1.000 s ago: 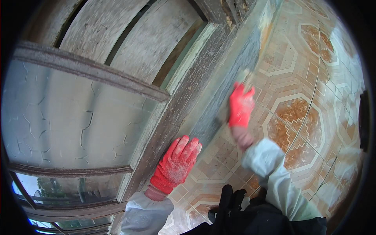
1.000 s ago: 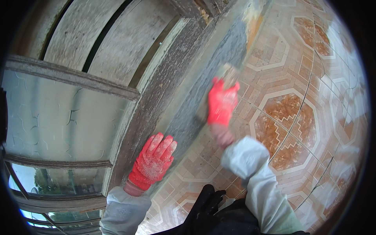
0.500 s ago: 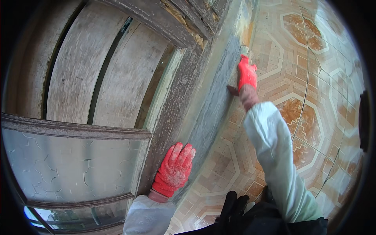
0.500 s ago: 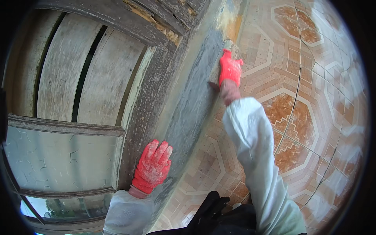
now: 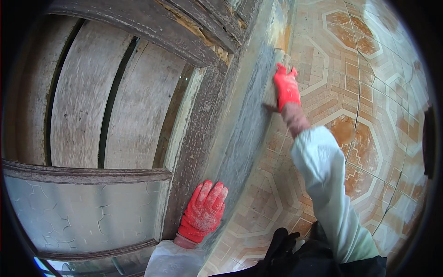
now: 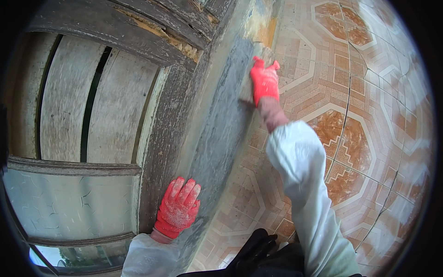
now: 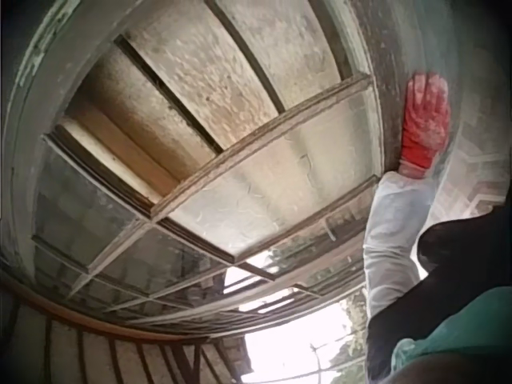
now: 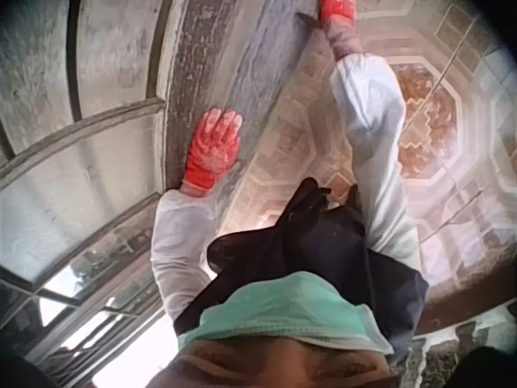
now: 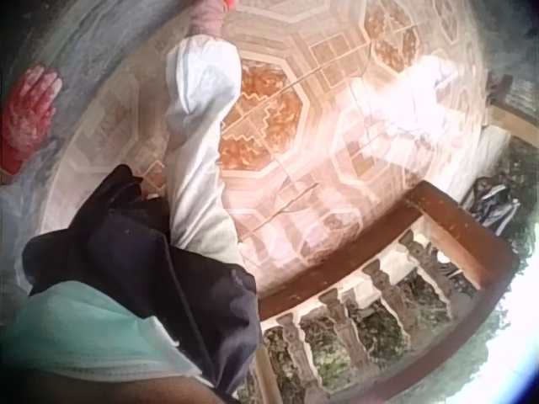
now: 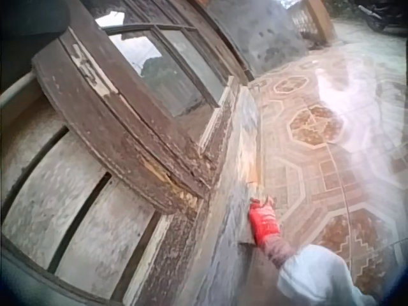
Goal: The person sands the exterior wall of a building next to a window frame using a sanding block held in their right hand while wearing red gloves.
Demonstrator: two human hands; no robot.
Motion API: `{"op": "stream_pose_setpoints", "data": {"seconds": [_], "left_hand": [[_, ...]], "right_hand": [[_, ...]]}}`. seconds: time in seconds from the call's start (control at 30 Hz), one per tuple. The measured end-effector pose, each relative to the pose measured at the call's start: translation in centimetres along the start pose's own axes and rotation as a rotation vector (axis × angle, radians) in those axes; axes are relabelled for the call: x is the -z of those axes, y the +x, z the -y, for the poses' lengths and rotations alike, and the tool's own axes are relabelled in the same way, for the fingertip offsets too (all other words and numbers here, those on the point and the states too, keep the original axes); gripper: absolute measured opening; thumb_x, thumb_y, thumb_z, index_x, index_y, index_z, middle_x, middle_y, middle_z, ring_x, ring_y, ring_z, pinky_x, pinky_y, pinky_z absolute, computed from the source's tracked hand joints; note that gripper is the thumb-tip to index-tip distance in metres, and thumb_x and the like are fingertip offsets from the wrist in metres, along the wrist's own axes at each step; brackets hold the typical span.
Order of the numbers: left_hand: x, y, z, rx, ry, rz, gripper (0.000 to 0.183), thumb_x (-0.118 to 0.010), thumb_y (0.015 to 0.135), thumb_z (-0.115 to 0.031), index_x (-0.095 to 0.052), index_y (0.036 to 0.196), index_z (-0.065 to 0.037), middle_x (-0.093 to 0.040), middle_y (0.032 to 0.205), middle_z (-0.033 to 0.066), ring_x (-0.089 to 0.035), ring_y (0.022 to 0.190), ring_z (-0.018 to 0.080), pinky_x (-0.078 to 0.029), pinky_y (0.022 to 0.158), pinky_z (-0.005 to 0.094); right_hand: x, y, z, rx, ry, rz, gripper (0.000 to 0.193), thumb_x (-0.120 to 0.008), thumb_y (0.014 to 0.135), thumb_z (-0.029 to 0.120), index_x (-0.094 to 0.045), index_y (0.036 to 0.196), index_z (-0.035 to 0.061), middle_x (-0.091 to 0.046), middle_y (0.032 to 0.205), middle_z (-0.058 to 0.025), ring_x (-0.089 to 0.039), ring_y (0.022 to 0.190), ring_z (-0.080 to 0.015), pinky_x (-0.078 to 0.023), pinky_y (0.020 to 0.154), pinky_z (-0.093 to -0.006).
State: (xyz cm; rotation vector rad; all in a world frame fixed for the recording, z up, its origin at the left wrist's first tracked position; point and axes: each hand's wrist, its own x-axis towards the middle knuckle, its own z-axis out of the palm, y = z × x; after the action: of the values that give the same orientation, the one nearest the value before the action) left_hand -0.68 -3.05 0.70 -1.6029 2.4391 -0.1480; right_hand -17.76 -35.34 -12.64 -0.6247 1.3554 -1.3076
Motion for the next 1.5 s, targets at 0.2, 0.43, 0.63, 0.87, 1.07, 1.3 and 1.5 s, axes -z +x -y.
{"op": "stream_pose_setpoints", "data": {"seconds": [0.2,0.43,0.63,0.87,1.07,1.3,1.5], "left_hand": [[0.7,-1.5,0.9,0.049,0.034,0.003,0.047,-0.064,0.081,-0.024,-0.056,0.124,-0.007,-0.052,0.128,0.0143,-0.045,0.123,0.0382,-0.036,0.107,0.0516],[0.5,-0.6,0.5,0.009,-0.005,0.005,0.047,-0.064,0.081,-0.023,-0.056,0.124,-0.006,-0.052,0.128,0.0145,-0.045,0.122,0.0391,-0.037,0.106,0.0517],[-0.2,0.5,-0.1,-0.021,-0.035,-0.037,0.047,-0.064,0.080,-0.022,-0.056,0.123,-0.006,-0.051,0.127,0.0144,-0.045,0.121,0.0392,-0.038,0.106,0.0519],[0.3,-0.8,0.4,0.017,-0.013,-0.002,0.047,-0.065,0.079,-0.022,-0.056,0.122,-0.007,-0.050,0.129,0.0138,-0.044,0.122,0.0388,-0.037,0.106,0.0522],[0.0,-0.7,0.5,0.009,-0.006,0.010,0.048,-0.065,0.079,-0.023,-0.056,0.123,-0.007,-0.050,0.129,0.0137,-0.043,0.123,0.0392,-0.037,0.107,0.0523],[0.5,-1.2,0.8,0.020,-0.015,-0.024,0.048,-0.065,0.079,-0.023,-0.056,0.123,-0.006,-0.051,0.128,0.0146,-0.044,0.122,0.0395,-0.037,0.106,0.0523],[0.5,-0.9,0.8,-0.003,-0.060,-0.015,0.048,-0.065,0.078,-0.023,-0.057,0.121,-0.004,-0.051,0.126,0.0150,-0.045,0.121,0.0393,-0.037,0.106,0.0526]], "right_hand": [[-2.3,-10.2,-3.7,0.169,-0.105,0.024,0.073,-0.063,0.086,0.028,-0.026,0.141,-0.0011,-0.063,0.107,-0.0290,-0.065,0.095,-0.0418,-0.051,0.080,-0.0480],[1.4,-12.1,-5.4,0.289,-0.357,0.132,0.093,-0.074,0.074,0.023,-0.019,0.146,0.0017,-0.060,0.112,-0.0291,-0.060,0.105,-0.0464,-0.051,0.088,-0.0462],[1.0,5.7,-0.7,-0.095,-0.128,-0.037,0.055,-0.049,0.095,0.042,-0.039,0.132,0.0028,-0.064,0.100,-0.0288,-0.065,0.086,-0.0434,-0.052,0.071,-0.0471],[1.5,-18.6,-2.9,0.543,-0.321,0.182,0.106,-0.084,0.061,0.014,-0.022,0.146,0.0007,-0.057,0.120,-0.0284,-0.056,0.113,-0.0453,-0.047,0.093,-0.0459],[-2.0,-5.2,3.9,0.413,-0.235,-0.013,0.078,-0.076,0.076,0.024,-0.035,0.135,-0.0040,-0.061,0.110,-0.0292,-0.060,0.104,-0.0462,-0.048,0.090,-0.0485],[-2.7,-8.9,2.2,0.360,-0.160,-0.038,0.075,-0.072,0.078,0.026,-0.034,0.137,-0.0001,-0.060,0.112,-0.0289,-0.059,0.105,-0.0477,-0.047,0.090,-0.0496],[1.2,-17.2,-2.5,0.661,-0.202,0.234,0.104,-0.081,0.057,0.014,-0.027,0.145,-0.0002,-0.054,0.126,-0.0265,-0.054,0.115,-0.0449,-0.047,0.096,-0.0437]]}}
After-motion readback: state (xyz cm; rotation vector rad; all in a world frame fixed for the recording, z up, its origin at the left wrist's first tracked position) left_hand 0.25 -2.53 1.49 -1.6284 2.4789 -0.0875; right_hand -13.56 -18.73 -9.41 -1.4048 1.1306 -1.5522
